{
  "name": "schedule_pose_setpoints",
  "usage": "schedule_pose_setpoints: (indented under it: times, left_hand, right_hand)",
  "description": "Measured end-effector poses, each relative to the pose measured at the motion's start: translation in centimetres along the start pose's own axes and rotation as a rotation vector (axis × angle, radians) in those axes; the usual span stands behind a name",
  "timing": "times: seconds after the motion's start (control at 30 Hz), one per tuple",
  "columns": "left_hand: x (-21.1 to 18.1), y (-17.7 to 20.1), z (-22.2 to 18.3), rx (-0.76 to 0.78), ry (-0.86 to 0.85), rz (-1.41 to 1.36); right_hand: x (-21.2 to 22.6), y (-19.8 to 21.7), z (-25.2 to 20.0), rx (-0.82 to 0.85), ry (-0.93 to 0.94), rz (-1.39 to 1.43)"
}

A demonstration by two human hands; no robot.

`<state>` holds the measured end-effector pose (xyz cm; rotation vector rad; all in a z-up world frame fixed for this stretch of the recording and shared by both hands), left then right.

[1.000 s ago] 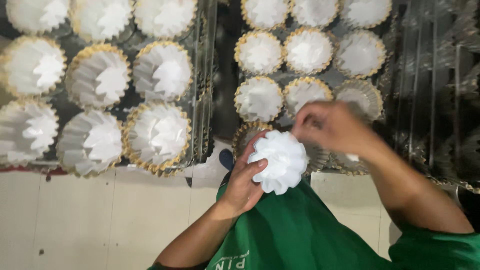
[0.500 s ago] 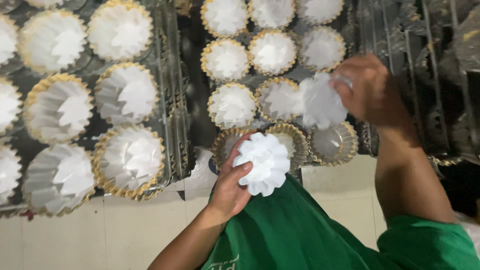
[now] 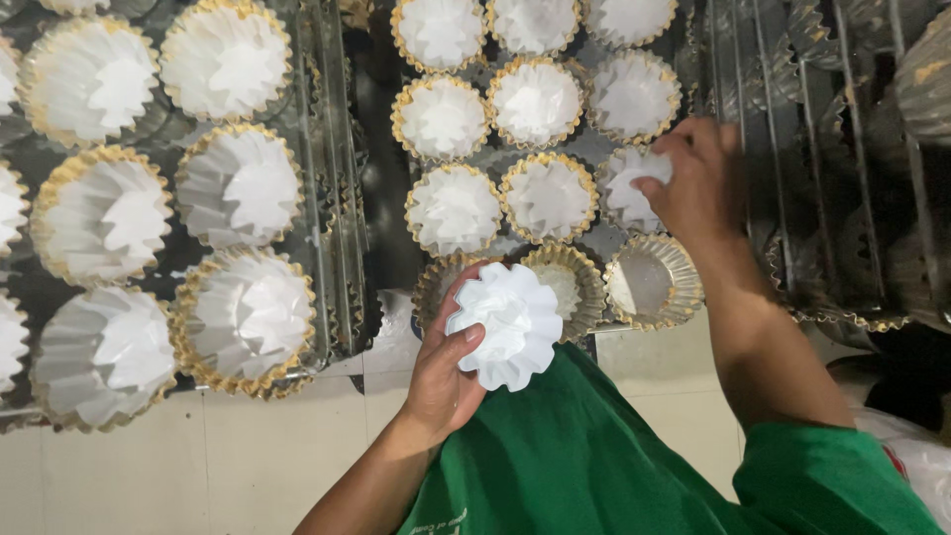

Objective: The person places white pleated paper liners into metal baking molds held in wire racks.

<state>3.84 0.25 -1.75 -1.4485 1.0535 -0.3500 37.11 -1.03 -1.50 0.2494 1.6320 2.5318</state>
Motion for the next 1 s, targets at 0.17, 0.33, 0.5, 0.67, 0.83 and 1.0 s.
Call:
schedule_pose_setpoints:
  times: [0.17,0.33,0.5,0.67,0.83,1.0]
  left_hand:
    - [1.5,-0.1,-0.3,-0.076,-0.056,-0.029]
    - [3.0,-0.3,-1.0,-0.099,-0.136,-0.060]
    - [4.3,-1.0,-2.4,-0.142,-0.194,-0.049]
    - [4.1,-0.6,-5.6,-0.186,-0.222,-0.007]
    - [3.1,0.6,-8.4,-0.177,-0.246,-0.030]
    - [2.1,3.3,-11.8,-0.132,-0.287,-0.084]
  right_hand:
    - [1.0,1.1,-1.3,-0.045,0.117,0.103]
    - [6.1,4.3,-1.7,0.122,0.055,0.640]
    - [12.3,4.3,-1.5,0.550,-0.002,0.922]
    - [14.6,5.3,-2.2,0.497,0.150,0.989]
    - [17.7,7.0,-2.2,0.451,0.385,0.865]
    - [21.6,7.3,-3.2,0.451,0.316,0.906]
Point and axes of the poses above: each hand's wrist, its own z-axis towards the middle knuckle, its own y-axis out of the back of the hand, x = y × z, the point moved 4 cm from there along z, towards the middle knuckle, and after that the axes turned 5 degrees about -z, right-handed, at the moved point
